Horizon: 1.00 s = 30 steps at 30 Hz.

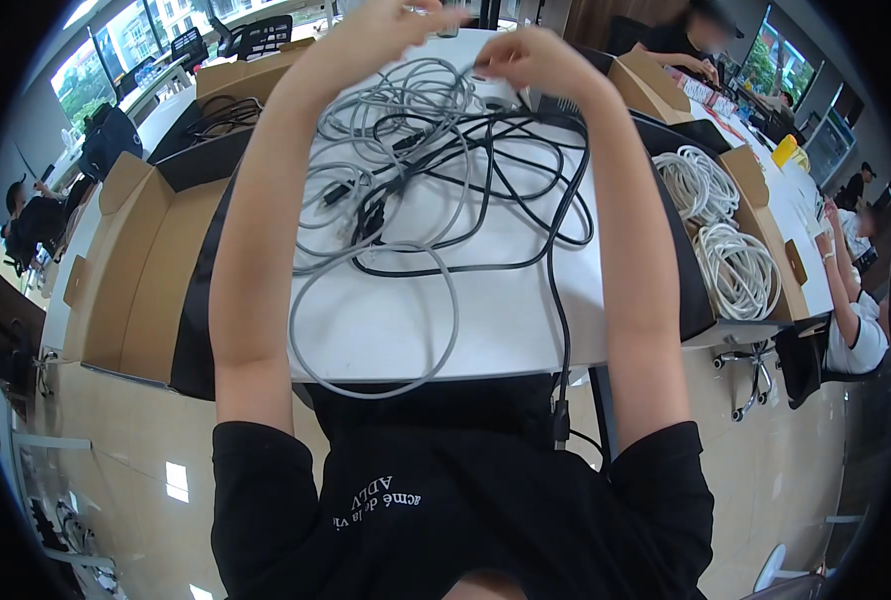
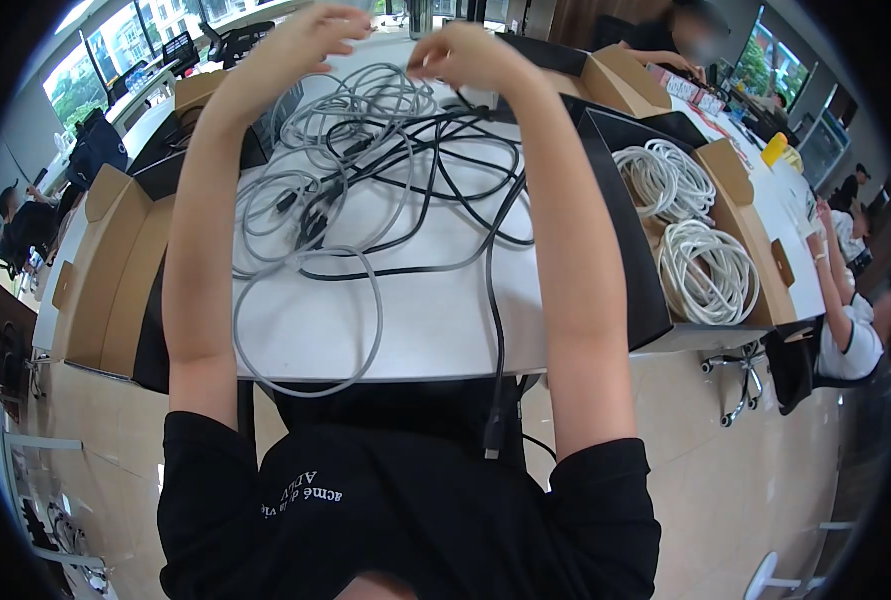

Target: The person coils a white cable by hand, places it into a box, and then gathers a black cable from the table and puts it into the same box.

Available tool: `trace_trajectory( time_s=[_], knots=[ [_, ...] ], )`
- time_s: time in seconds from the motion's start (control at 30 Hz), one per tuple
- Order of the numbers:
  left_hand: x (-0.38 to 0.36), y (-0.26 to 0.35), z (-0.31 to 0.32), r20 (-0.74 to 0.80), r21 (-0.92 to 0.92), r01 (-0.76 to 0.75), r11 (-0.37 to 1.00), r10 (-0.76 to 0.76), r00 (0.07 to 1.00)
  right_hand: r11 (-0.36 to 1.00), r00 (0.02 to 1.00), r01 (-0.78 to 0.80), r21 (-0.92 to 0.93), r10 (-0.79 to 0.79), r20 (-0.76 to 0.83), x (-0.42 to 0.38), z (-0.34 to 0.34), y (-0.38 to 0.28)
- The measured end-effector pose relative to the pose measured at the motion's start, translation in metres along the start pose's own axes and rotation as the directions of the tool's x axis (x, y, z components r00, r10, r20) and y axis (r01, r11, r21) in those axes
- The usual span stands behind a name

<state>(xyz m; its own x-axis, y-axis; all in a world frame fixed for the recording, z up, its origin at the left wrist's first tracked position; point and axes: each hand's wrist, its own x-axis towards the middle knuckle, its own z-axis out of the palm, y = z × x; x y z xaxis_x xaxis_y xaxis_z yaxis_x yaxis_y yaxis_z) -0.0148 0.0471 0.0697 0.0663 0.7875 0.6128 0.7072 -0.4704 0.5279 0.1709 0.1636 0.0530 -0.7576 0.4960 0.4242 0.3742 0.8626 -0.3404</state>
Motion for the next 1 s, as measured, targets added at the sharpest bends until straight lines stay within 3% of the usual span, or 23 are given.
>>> trace_trajectory(
  time_s=[0.07,0.13,0.17,0.27,0.3,0.33,0.4,0.43,0.47,0.5,0.53,0.57,0.67,0.83,0.93,1.0],
  knots=[
    [-0.001,-0.002,0.019,0.113,0.180,0.004,0.984,-0.025,0.993,0.995,0.984,0.065,0.080,-0.050,-0.172,-0.004,-0.013,-0.007],
    [0.009,-0.008,0.025,0.235,0.278,-0.064,0.959,-0.003,0.972,0.994,0.979,-0.022,0.111,0.044,-0.197,-0.017,-0.033,-0.028],
    [0.010,-0.011,0.025,0.299,0.012,0.017,1.000,-0.020,0.954,0.991,0.972,0.005,0.136,0.027,-0.235,-0.015,-0.033,-0.026],
    [0.027,0.002,0.012,0.418,-0.072,-0.011,0.997,0.040,0.908,0.973,0.959,0.043,0.227,0.023,-0.282,-0.010,-0.029,-0.013],
    [0.021,0.016,0.008,0.237,-0.105,-0.044,0.994,0.068,0.969,0.962,0.965,0.034,0.270,0.039,-0.258,-0.007,-0.029,-0.010],
    [0.029,0.015,0.004,0.229,-0.152,-0.046,0.987,0.081,0.970,0.949,0.971,0.025,0.314,0.052,-0.234,-0.004,-0.030,-0.009],
    [0.046,0.005,-0.004,0.214,-0.243,-0.047,0.969,0.101,0.972,0.973,0.982,-0.056,0.225,0.095,-0.165,-0.001,-0.030,-0.005],
    [0.048,0.007,-0.012,0.123,-0.251,-0.130,0.959,0.164,0.979,0.979,0.984,-0.095,0.180,0.120,-0.133,0.000,-0.030,-0.003],
    [0.047,0.014,-0.023,0.111,-0.332,-0.102,0.938,0.146,0.983,0.985,0.992,-0.060,0.164,0.077,-0.102,0.001,-0.026,0.005],
    [0.044,0.021,-0.026,-0.044,-0.345,-0.086,0.935,0.075,0.996,0.989,0.997,-0.023,0.148,0.034,-0.072,0.003,-0.019,0.017],
    [0.045,0.019,-0.034,-0.066,-0.388,-0.132,0.912,0.115,0.991,0.992,0.999,0.013,0.129,-0.007,-0.043,0.002,-0.017,0.013],
    [0.044,0.018,-0.039,-0.096,-0.383,-0.136,0.914,0.107,0.990,0.983,0.963,0.168,0.079,-0.146,-0.226,-0.007,-0.017,0.002],
    [0.047,0.004,-0.047,-0.224,-0.421,-0.172,0.891,0.082,0.971,1.000,0.996,0.013,0.027,-0.010,-0.092,-0.001,-0.026,0.010],
    [0.039,-0.023,-0.056,-0.178,-0.567,-0.063,0.822,-0.047,0.983,0.992,1.000,-0.023,-0.126,0.022,-0.010,-0.010,-0.029,0.004],
    [0.031,-0.026,-0.064,-0.273,-0.614,-0.094,0.784,-0.099,0.957,0.979,0.965,-0.206,0.000,0.203,0.168,-0.021,-0.039,0.004],
    [0.027,-0.030,-0.080,-0.331,-0.678,-0.168,0.715,-0.093,0.939,0.985,0.979,-0.155,0.079,0.142,0.148,-0.023,-0.047,0.014]
  ],
)
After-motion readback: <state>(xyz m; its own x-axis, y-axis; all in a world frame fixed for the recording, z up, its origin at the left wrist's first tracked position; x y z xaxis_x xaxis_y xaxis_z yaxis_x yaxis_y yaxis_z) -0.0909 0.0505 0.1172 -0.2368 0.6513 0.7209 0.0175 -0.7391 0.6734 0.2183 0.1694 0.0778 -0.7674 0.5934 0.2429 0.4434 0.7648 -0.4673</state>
